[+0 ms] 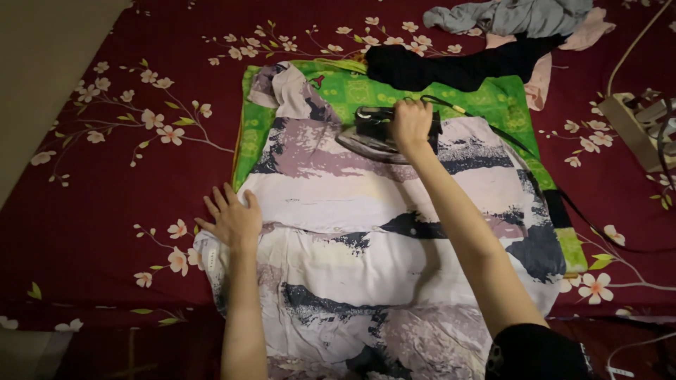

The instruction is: Ironing a patterned garment on a bed to remove wrinkles.

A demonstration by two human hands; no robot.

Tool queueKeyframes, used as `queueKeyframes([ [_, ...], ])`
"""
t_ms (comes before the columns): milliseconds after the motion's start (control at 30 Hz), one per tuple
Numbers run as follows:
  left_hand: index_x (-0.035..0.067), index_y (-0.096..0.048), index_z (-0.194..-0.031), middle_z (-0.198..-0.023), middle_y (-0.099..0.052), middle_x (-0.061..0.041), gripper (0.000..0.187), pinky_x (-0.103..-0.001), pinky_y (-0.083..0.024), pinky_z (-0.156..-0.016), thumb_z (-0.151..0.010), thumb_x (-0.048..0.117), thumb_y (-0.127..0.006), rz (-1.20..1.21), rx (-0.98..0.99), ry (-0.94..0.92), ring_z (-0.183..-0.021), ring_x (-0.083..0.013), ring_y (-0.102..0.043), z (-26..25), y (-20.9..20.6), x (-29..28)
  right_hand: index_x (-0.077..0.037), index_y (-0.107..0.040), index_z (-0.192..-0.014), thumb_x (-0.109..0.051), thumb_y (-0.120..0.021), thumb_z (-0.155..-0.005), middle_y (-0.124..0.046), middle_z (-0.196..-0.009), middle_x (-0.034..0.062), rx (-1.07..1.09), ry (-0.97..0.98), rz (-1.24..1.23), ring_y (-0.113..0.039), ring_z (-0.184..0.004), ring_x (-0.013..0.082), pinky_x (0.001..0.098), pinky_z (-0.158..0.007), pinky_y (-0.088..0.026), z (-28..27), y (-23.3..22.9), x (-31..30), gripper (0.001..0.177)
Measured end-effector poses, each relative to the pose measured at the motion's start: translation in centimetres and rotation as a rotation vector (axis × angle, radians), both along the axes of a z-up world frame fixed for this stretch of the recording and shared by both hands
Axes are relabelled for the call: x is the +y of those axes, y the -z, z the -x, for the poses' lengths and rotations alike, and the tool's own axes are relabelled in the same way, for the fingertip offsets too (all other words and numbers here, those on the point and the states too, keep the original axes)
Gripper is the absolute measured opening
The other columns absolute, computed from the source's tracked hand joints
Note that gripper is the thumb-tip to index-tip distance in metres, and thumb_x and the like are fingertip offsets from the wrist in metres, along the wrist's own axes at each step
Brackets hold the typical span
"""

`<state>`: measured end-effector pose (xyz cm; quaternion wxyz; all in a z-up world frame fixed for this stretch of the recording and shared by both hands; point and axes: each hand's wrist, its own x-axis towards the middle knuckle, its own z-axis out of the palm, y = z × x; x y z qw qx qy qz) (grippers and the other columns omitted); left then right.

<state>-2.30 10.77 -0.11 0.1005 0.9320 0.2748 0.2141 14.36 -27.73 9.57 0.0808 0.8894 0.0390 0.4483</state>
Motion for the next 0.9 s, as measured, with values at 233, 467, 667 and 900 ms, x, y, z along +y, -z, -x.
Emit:
queueKeyframes([
  [233,0.020,-0.060,-0.149,-0.157,-0.053,-0.011,0.060,-0.071,-0.021,-0.112,-0.100,0.050,-0.045,-0.034,-0.059,-0.010,-0.149,-0.0357,-0.041,-0.3,0.6,0.1,-0.024,-0.074,-0.080,-0.016,-0.074,-0.080,-0.072,-0.072,-0.0019,0.005,0.064,0.061,-0.071,-0.074,0.0214,0.0396,-0.074,-0.046,0.6,-0.4,-3.7,0.008],
  [467,0.022,-0.058,-0.150,-0.158,-0.052,-0.009,0.060,-0.070,-0.024,-0.111,-0.101,0.051,-0.041,-0.026,-0.023,-0.014,-0.150,-0.0345,-0.039,-0.1,-0.2,-0.2,-0.025,-0.074,-0.082,-0.017,-0.070,-0.081,-0.071,-0.074,-0.0047,0.014,0.121,0.118,-0.070,-0.074,0.0188,0.0395,-0.075,-0.047,-0.5,2.0,-11.4,0.008],
  [667,0.021,-0.059,-0.150,-0.158,-0.053,-0.009,0.059,-0.071,-0.023,-0.111,-0.102,0.052,-0.041,-0.028,-0.021,-0.008,-0.150,-0.0341,-0.039,0.1,-0.2,-0.2,-0.030,-0.073,-0.076,-0.021,-0.071,-0.078,-0.069,-0.070,-0.0060,-0.051,0.219,0.173,-0.070,-0.071,0.0175,0.0389,-0.074,-0.046,0.1,2.2,-16.8,0.009],
  [900,0.020,-0.061,-0.148,-0.156,-0.055,-0.010,0.058,-0.071,-0.024,-0.110,-0.102,0.050,-0.043,-0.069,-0.063,-0.008,-0.148,-0.0356,-0.042,0.0,0.3,-0.1,-0.026,-0.075,-0.081,-0.030,-0.079,-0.072,-0.068,-0.070,-0.0039,0.083,0.236,0.120,-0.069,-0.070,0.0206,0.0388,-0.070,-0.048,0.5,2.3,-19.6,0.011],
])
